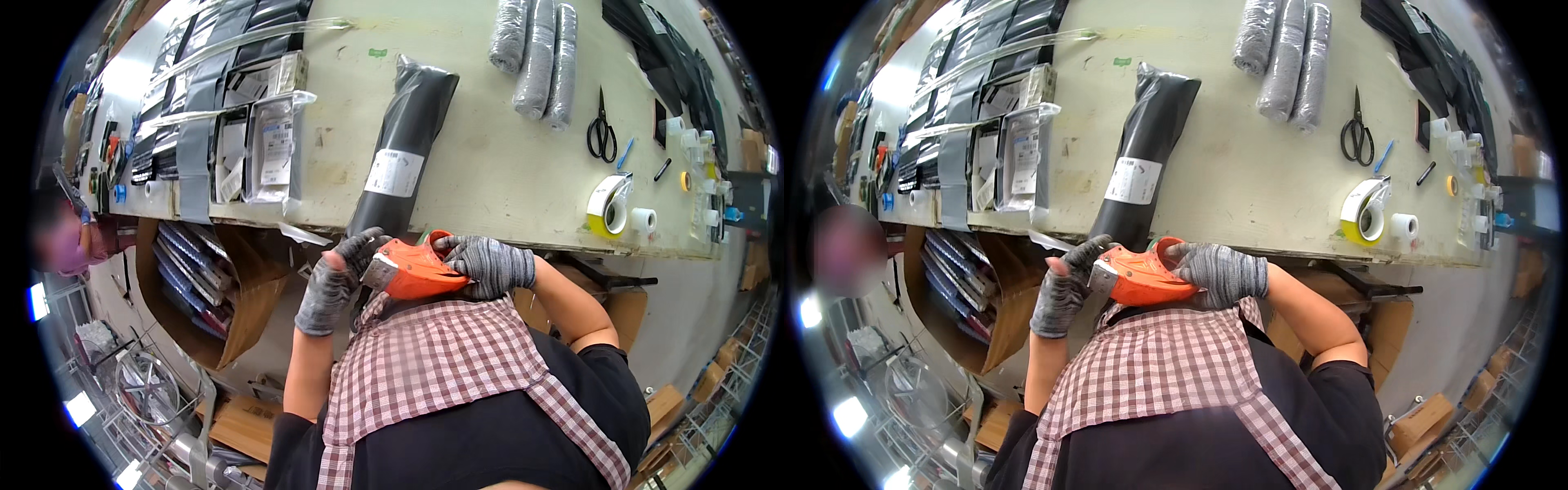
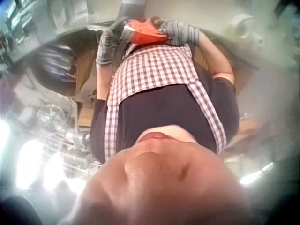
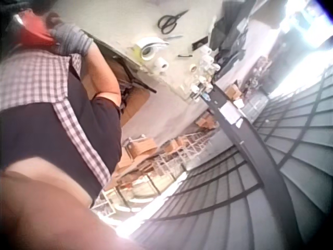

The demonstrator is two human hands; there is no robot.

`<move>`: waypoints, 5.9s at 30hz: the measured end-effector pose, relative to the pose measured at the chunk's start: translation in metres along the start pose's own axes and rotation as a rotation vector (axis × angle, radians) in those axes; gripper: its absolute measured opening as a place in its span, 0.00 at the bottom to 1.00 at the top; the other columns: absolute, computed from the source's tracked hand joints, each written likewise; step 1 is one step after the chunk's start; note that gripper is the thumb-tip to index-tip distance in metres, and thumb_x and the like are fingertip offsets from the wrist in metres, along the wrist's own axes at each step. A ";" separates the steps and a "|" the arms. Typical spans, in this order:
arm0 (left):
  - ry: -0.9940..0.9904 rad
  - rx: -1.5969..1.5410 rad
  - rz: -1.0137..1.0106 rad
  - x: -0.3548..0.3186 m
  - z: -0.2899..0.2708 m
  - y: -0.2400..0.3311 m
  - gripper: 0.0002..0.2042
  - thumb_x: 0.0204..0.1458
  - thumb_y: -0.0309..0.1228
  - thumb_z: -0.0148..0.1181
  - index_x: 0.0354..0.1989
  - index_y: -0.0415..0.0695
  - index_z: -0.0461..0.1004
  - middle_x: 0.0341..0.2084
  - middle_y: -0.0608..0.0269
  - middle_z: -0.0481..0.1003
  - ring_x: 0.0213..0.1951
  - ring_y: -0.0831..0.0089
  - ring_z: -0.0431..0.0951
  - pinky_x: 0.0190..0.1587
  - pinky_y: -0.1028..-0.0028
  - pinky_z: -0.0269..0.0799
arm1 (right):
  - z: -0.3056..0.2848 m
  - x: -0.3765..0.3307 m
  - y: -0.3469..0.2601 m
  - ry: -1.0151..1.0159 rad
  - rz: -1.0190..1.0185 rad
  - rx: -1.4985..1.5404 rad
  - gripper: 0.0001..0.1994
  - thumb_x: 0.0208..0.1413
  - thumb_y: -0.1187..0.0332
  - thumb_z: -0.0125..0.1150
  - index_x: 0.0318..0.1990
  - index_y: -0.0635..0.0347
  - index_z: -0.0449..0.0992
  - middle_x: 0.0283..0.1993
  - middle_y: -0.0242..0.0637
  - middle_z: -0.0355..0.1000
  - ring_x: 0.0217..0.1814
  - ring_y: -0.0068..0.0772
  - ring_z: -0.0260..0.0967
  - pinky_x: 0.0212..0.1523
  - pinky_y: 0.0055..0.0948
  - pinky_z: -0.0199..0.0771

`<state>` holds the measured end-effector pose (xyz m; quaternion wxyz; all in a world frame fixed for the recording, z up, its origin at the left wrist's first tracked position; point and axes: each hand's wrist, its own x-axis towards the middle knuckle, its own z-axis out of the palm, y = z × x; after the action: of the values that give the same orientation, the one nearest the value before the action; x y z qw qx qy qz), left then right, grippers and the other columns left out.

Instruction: The person takes several grey foam cylinders from a large cardboard box, places a black plastic sleeve over each one, attaches a label to the sleeve, and secures it with orange tape by hand.

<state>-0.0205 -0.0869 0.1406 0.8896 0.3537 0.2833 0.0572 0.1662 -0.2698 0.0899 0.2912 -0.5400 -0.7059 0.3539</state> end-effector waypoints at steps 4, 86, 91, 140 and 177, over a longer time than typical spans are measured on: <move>0.123 0.517 -0.100 -0.017 -0.023 0.008 0.16 0.48 0.40 0.59 0.35 0.37 0.76 0.27 0.65 0.75 0.30 0.81 0.72 0.35 0.80 0.67 | 0.014 0.011 -0.017 -0.043 0.043 0.048 0.14 0.38 0.70 0.59 0.37 0.58 0.75 0.40 0.40 0.72 0.52 0.47 0.63 0.60 0.39 0.57; 0.113 -0.531 -0.459 0.076 -0.052 -0.128 0.20 0.49 0.46 0.55 0.46 0.48 0.67 0.40 0.58 0.72 0.42 0.60 0.72 0.40 0.58 0.73 | 0.029 -0.084 0.055 0.740 1.246 -1.082 0.33 0.47 0.56 0.55 0.55 0.74 0.56 0.58 0.60 0.54 0.62 0.53 0.51 0.61 0.39 0.50; -0.014 -0.460 -0.498 0.077 -0.031 -0.138 0.23 0.51 0.47 0.52 0.50 0.45 0.65 0.44 0.56 0.70 0.46 0.60 0.70 0.49 0.58 0.67 | 0.094 0.045 0.017 0.775 0.917 -0.321 0.48 0.44 0.50 0.59 0.60 0.78 0.40 0.57 0.68 0.52 0.60 0.57 0.54 0.59 0.40 0.54; 0.401 0.417 0.064 0.262 -0.087 0.031 0.15 0.55 0.43 0.48 0.43 0.46 0.69 0.29 0.67 0.74 0.26 0.78 0.74 0.25 0.81 0.71 | 0.009 0.091 0.047 0.729 0.931 0.356 0.42 0.32 0.53 0.69 0.56 0.63 0.57 0.49 0.51 0.64 0.52 0.44 0.63 0.52 0.35 0.63; 0.174 0.660 1.398 0.294 0.013 0.374 0.24 0.51 0.35 0.56 0.55 0.39 0.61 0.55 0.55 0.60 0.52 0.74 0.65 0.55 0.75 0.60 | -0.289 0.292 0.064 0.906 -0.122 0.759 0.23 0.53 0.66 0.55 0.57 0.57 0.61 0.55 0.38 0.64 0.51 0.27 0.65 0.50 0.26 0.65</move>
<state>0.2683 0.2723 0.2600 0.4700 0.6911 0.0657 0.5451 0.3593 0.0770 0.2138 0.7559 -0.4538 -0.3655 0.2984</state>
